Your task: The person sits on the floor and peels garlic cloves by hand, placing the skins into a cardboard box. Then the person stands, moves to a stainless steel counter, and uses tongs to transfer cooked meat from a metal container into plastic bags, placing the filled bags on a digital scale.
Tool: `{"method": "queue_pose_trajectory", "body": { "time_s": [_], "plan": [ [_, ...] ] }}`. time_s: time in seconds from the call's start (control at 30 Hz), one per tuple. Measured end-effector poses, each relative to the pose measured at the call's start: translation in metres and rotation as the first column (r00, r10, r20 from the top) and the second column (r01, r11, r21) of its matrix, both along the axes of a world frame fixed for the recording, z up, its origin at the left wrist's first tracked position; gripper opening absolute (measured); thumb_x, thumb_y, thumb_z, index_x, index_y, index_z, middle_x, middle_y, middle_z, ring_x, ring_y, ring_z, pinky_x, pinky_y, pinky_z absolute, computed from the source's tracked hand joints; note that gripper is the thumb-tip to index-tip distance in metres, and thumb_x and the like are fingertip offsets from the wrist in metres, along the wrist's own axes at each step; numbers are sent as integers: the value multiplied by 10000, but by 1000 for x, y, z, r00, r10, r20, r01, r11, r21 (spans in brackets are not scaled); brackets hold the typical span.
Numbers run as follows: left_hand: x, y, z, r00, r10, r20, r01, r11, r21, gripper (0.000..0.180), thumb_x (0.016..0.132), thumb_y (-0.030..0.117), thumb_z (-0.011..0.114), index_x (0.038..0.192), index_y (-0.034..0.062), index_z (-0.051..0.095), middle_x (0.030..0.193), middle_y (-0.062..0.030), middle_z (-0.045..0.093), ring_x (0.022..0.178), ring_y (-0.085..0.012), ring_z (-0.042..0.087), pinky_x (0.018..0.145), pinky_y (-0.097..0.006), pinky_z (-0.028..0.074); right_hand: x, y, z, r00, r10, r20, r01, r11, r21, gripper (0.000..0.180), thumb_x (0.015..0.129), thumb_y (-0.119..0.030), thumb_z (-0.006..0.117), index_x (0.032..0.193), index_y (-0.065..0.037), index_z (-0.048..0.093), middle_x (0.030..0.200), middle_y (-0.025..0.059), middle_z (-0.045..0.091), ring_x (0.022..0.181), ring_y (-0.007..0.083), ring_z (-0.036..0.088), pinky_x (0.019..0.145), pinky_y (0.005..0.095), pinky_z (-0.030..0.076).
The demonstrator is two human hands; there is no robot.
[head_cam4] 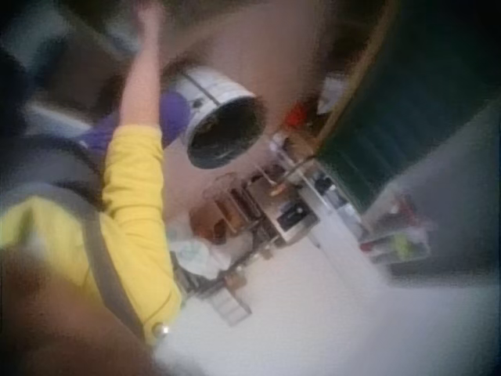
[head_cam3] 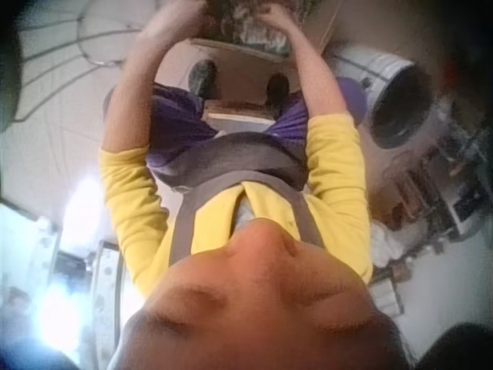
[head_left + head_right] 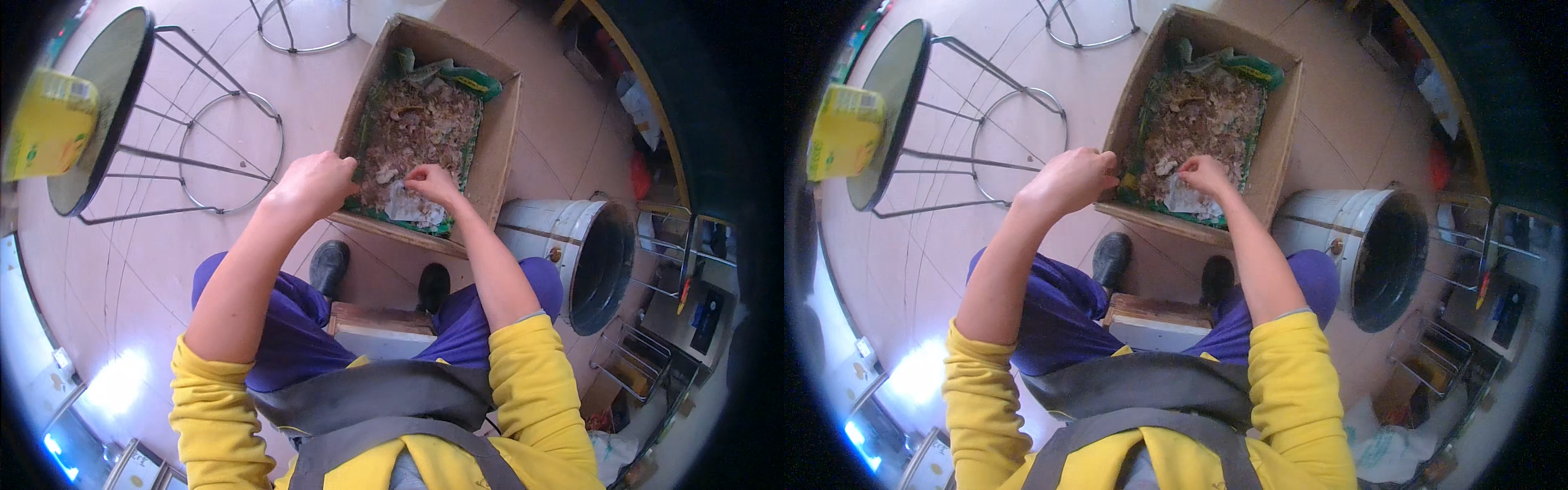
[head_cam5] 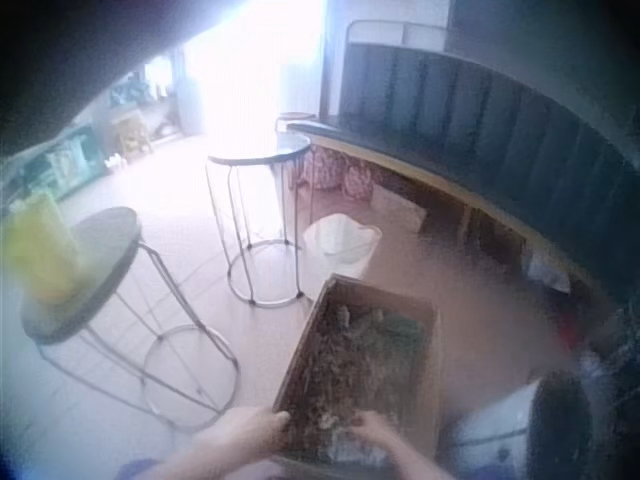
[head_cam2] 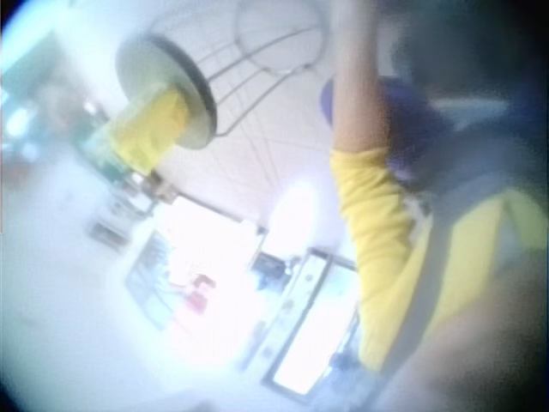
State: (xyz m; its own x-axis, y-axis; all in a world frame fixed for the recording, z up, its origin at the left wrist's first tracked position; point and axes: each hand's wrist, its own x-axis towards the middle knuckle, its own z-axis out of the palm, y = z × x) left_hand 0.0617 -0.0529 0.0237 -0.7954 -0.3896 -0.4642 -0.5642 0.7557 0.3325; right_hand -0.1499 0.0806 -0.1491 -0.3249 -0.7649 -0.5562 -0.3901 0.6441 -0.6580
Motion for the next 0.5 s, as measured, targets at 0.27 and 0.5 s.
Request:
{"method": "queue_pose_trajectory", "body": {
  "time_s": [0.27, 0.5],
  "plan": [
    [-5, -5, 3, 995, 0, 97, -4, 999, 42, 232, 890, 234, 592, 964, 15, 610, 894, -178, 643, 894, -346, 624, 770, -440, 498, 1, -6, -38, 999, -22, 41, 16, 992, 125, 211, 725, -125, 640, 914, -82, 725, 886, 155, 700, 875, 295, 674, 806, 386, 522],
    [-8, -3, 2, 1000, -28, -10, 29, 1000, 4, 209, 875, 213, 610, 899, 6, 607, 819, -187, 646, 824, -359, 635, 729, -446, 506, 6, -4, -59, 940, 294, -170, -289, 956, 55, 181, 746, -157, 638, 899, -128, 730, 923, 148, 696, 912, 321, 658, 820, 426, 518]
  ]
}}
